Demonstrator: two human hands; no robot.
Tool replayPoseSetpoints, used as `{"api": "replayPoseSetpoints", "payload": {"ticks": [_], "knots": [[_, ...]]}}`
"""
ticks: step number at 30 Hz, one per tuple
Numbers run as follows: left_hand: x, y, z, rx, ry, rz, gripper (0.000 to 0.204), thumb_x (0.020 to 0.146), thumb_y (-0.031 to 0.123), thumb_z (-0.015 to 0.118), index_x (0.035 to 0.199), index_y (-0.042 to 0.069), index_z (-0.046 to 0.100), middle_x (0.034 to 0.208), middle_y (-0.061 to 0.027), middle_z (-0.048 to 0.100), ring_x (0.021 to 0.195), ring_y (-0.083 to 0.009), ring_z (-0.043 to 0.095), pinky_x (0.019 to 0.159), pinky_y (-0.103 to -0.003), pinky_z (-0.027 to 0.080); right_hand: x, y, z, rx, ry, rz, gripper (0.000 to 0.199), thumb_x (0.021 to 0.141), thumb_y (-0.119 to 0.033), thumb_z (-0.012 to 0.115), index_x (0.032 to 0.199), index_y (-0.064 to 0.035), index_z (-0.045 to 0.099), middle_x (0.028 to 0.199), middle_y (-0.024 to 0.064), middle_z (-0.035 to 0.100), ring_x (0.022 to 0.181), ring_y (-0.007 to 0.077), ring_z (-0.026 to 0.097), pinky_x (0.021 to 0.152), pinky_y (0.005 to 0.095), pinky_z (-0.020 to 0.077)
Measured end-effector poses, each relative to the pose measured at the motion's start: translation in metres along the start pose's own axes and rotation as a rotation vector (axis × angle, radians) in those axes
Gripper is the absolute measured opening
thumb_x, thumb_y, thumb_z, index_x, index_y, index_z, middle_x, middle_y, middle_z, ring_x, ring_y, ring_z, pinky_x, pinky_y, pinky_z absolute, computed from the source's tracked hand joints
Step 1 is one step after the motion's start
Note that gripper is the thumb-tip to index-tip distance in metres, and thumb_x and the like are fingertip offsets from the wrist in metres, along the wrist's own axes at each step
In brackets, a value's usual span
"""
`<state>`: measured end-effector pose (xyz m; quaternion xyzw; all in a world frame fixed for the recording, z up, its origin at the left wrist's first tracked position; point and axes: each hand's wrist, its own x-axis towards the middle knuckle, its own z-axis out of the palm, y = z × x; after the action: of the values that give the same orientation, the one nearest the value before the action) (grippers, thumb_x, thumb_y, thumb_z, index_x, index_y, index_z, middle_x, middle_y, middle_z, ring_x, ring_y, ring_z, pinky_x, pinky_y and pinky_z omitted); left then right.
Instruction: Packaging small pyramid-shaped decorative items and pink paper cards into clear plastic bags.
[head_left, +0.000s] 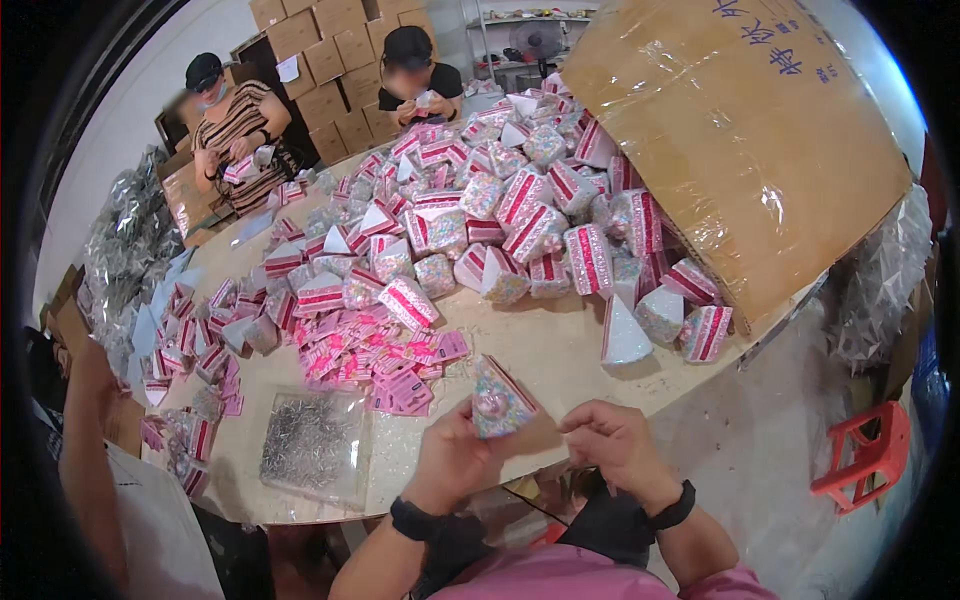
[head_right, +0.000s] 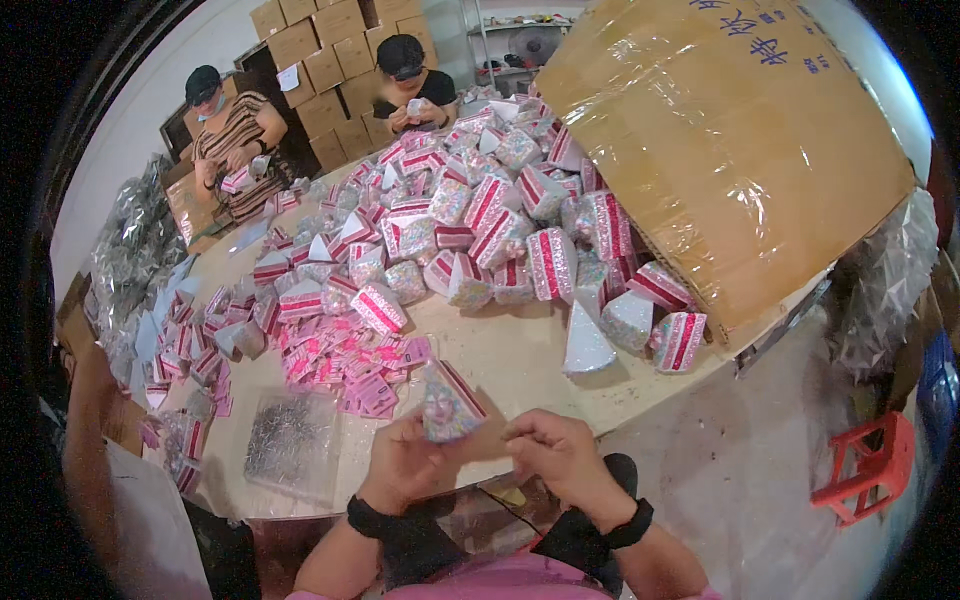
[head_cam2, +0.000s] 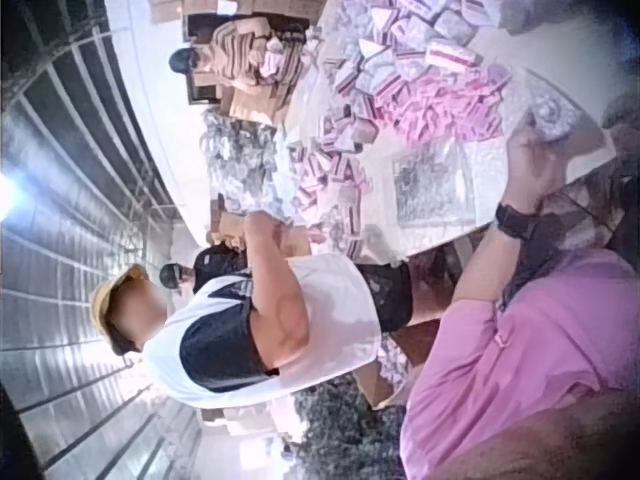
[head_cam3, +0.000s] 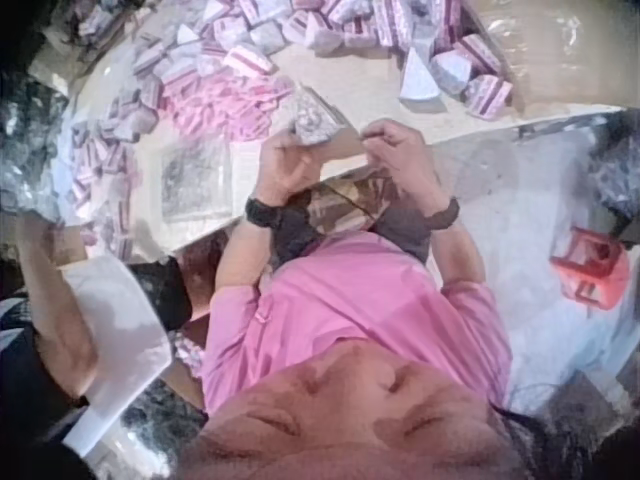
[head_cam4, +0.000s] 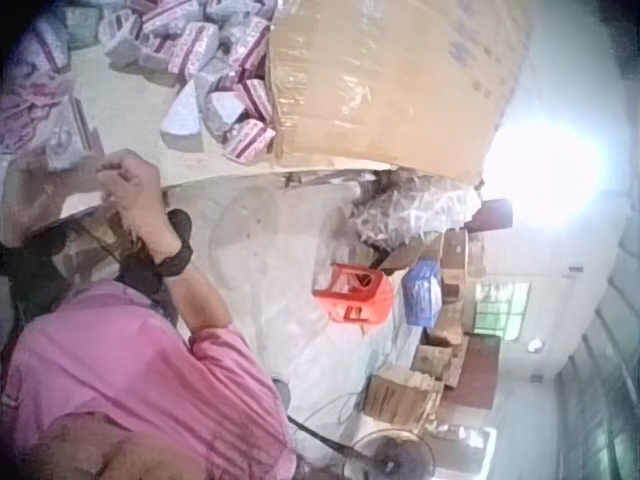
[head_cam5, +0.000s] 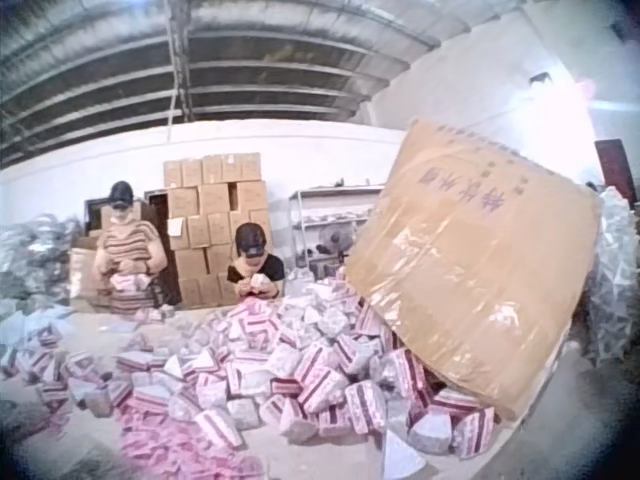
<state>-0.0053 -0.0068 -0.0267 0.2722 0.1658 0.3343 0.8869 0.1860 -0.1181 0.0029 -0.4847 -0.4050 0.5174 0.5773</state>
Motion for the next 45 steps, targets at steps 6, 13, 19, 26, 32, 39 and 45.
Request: {"api": "replayPoseSetpoints", "payload": {"ticks": [6,13,19,26,32,39,45], "knots": [[-0.027,0.001,0.029,0.169,0.107,-0.003,0.060,0.084,0.018,0.062,0.132,-0.004,0.035,0.124,-0.0136,0.050,0.117,-0.0239,0.051,0.102,-0.038,0.039,0.009,-0.003,0.032,-0.082,-0.053,0.009,0.016,0.086,-0.005,0.059,0.100,0.0035,0.062,0.079,0.0039,0.061,0.067,0.0073,0.058,0.061,0.0211,0.0482],[-0.032,-0.006,0.010,0.369,0.123,0.360,0.062,0.081,0.010,0.068,0.131,-0.001,0.034,0.123,-0.0114,0.048,0.114,-0.0196,0.050,0.100,-0.035,0.040,0.002,-0.024,0.054,-0.394,-0.029,-0.138,0.017,0.086,-0.006,0.059,0.100,0.0025,0.061,0.081,0.0078,0.063,0.071,0.0123,0.061,0.064,0.0253,0.0487],[-0.033,-0.006,0.006,0.436,0.159,0.473,0.067,0.079,0.016,0.071,0.131,-0.001,0.034,0.123,-0.0124,0.050,0.114,-0.0224,0.052,0.099,-0.038,0.043,0.000,-0.032,0.066,-0.603,-0.010,-0.258,0.017,0.085,-0.009,0.058,0.099,-0.0011,0.062,0.086,0.0148,0.063,0.076,0.0292,0.063,0.069,0.0313,0.0501],[-0.036,-0.005,0.008,0.434,0.140,0.522,0.069,0.078,0.008,0.072,0.134,-0.001,0.031,0.125,-0.0114,0.045,0.115,-0.0202,0.048,0.100,-0.035,0.039,0.004,-0.026,0.069,-0.839,0.040,-0.574,0.015,0.082,-0.003,0.058,0.097,0.0001,0.064,0.086,0.0153,0.065,0.072,0.0278,0.065,0.063,0.0314,0.0508],[-0.035,-0.008,0.008,0.431,0.159,0.538,0.071,0.077,0.005,0.072,0.134,0.000,0.030,0.126,-0.0109,0.045,0.117,-0.0204,0.046,0.101,-0.035,0.039,0.004,-0.025,0.069,-0.879,0.044,-0.609,0.016,0.080,-0.002,0.059,0.095,-0.0008,0.063,0.083,0.0155,0.064,0.073,0.0317,0.064,0.063,0.0351,0.0508],[-0.035,-0.009,0.012,0.439,0.188,0.531,0.072,0.076,0.003,0.072,0.134,0.001,0.030,0.126,-0.0104,0.045,0.118,-0.0202,0.046,0.101,-0.035,0.038,0.005,-0.028,0.068,-0.959,0.025,-0.660,0.015,0.078,-0.001,0.058,0.093,0.0000,0.062,0.081,0.0151,0.063,0.071,0.0322,0.063,0.062,0.0367,0.0498],[-0.034,-0.010,0.014,0.466,0.165,0.547,0.071,0.075,-0.001,0.070,0.134,0.001,0.030,0.127,-0.0108,0.044,0.118,-0.0202,0.046,0.102,-0.035,0.038,0.006,-0.026,0.065,-0.966,0.023,-0.615,0.014,0.078,-0.002,0.058,0.092,-0.0011,0.061,0.079,0.0145,0.061,0.070,0.0322,0.062,0.061,0.0378,0.0490]]}}
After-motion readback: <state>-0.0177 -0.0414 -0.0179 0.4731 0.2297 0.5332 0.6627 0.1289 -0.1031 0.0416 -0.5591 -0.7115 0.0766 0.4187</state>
